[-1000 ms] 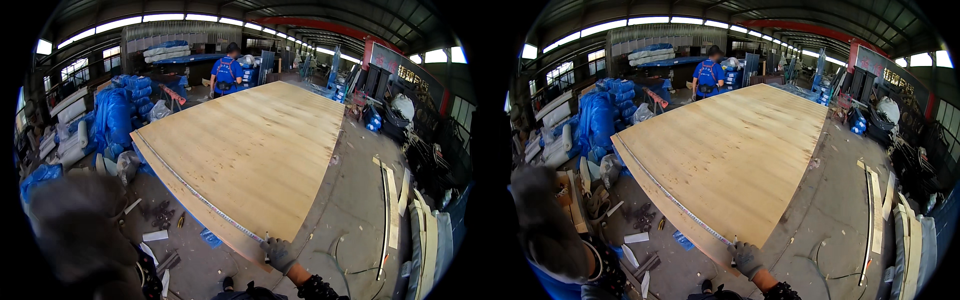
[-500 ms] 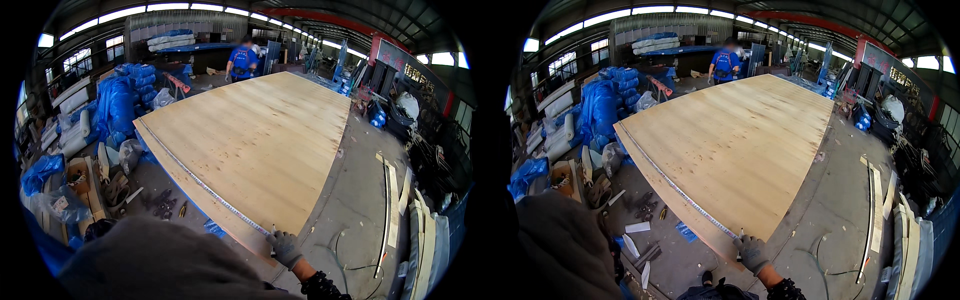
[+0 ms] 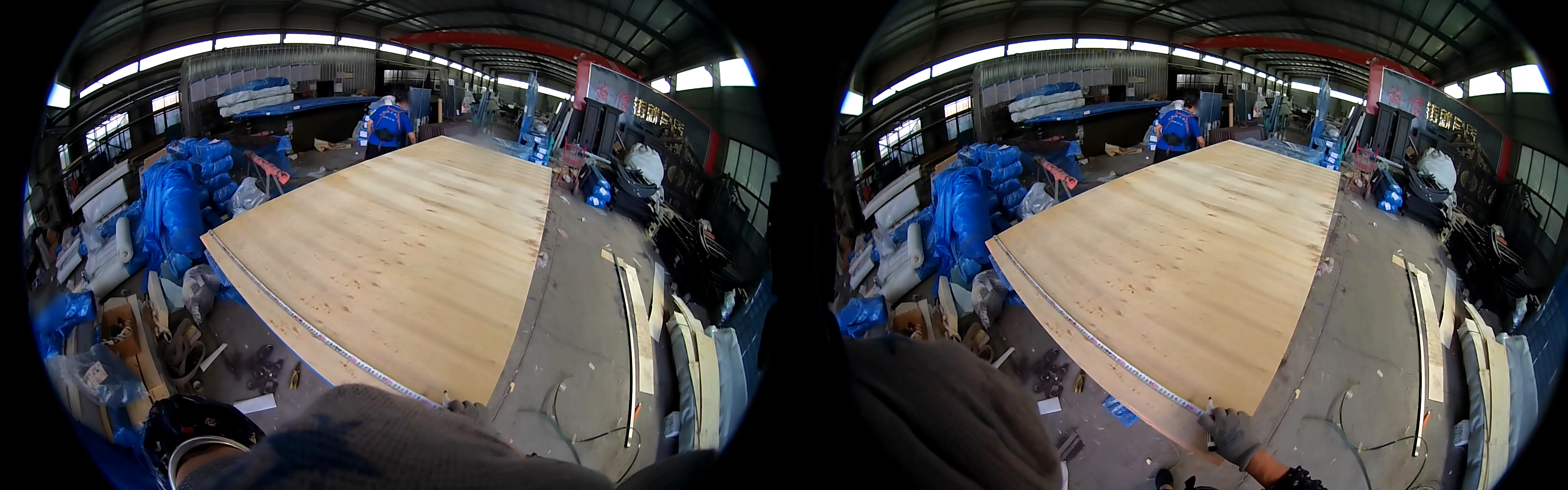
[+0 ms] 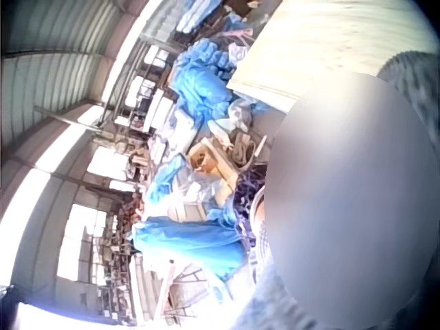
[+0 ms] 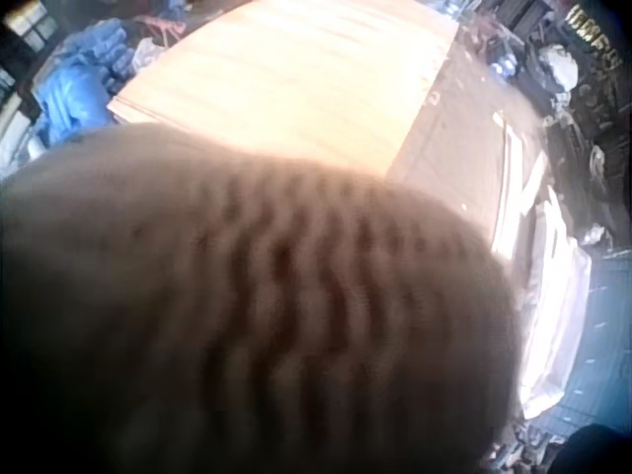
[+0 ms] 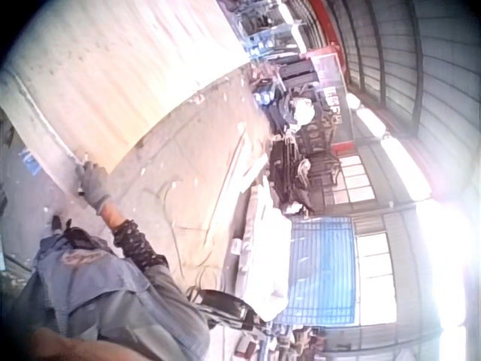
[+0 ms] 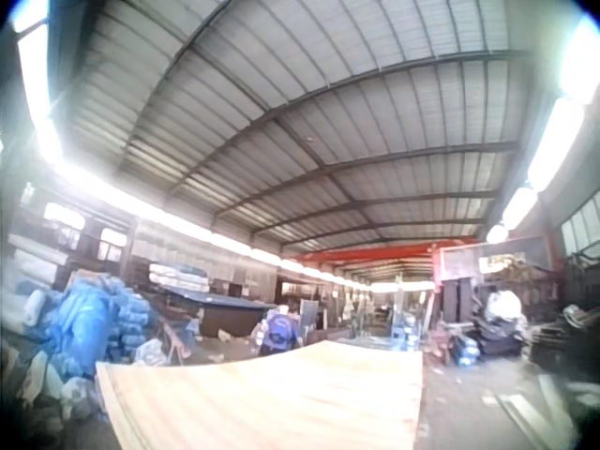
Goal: The person measures a large plywood sheet on the floor using a tape measure and marks it with a marker. They reposition the tape measure multiple times to mark different sections of the sheet while another person assists by holding the wood steady.
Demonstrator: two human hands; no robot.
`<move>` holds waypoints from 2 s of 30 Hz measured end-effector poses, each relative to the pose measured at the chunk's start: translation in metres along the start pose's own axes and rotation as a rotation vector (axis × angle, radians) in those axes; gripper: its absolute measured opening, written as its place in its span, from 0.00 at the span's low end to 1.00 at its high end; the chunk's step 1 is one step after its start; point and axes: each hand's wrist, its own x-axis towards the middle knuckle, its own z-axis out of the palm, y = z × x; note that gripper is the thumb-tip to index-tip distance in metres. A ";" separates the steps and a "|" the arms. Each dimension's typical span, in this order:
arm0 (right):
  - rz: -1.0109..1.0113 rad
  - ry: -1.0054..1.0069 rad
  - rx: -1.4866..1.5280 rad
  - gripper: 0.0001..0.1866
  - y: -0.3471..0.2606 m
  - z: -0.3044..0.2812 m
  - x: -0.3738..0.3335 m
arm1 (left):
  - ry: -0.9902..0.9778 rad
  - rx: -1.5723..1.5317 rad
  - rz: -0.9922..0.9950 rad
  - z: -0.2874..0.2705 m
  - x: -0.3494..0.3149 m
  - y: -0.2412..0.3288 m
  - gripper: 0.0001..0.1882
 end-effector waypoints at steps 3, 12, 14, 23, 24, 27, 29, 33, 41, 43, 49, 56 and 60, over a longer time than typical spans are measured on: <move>0.040 -0.072 -0.020 0.19 0.005 -0.010 -0.001 | -0.008 -0.034 0.030 -0.001 -0.006 -0.007 0.12; -0.028 -0.060 -0.003 0.17 -0.002 -0.005 0.001 | -0.035 -0.012 0.018 -0.011 -0.010 0.021 0.12; -0.011 -0.010 -0.006 0.16 -0.007 0.003 0.005 | -0.047 0.003 0.009 -0.011 -0.010 0.030 0.11; -0.087 0.084 -0.060 0.15 -0.009 0.006 -0.002 | -0.064 0.006 -0.032 -0.007 -0.021 0.053 0.11; -0.085 0.083 -0.052 0.15 -0.007 0.004 -0.003 | -0.061 0.000 -0.020 -0.008 -0.023 0.056 0.11; -0.004 0.045 -0.094 0.16 0.012 0.008 -0.014 | -0.033 -0.075 0.002 0.004 -0.023 0.041 0.12; -0.016 0.013 -0.083 0.16 -0.003 0.011 -0.005 | -0.045 -0.019 -0.030 -0.004 -0.018 0.063 0.12; -0.019 0.069 -0.068 0.15 -0.001 0.012 -0.004 | -0.047 -0.014 -0.052 -0.013 -0.026 0.065 0.12; 0.030 0.030 0.058 0.17 -0.014 0.005 0.013 | 0.081 -0.063 -0.124 -0.053 -0.083 0.041 0.13; 0.039 -0.023 0.160 0.19 -0.030 -0.003 0.027 | 0.212 -0.078 -0.268 -0.071 -0.113 0.024 0.14; 0.212 0.080 0.212 0.08 -0.053 -0.018 0.029 | 0.385 -0.396 -1.154 0.016 -0.238 -0.169 0.09; 0.273 0.059 0.222 0.10 -0.123 -0.053 0.058 | 0.211 -1.079 -1.501 0.144 -0.300 -0.301 0.23; 0.245 0.047 0.229 0.09 -0.133 -0.057 0.054 | 0.392 -1.511 -1.390 0.157 -0.288 -0.367 0.21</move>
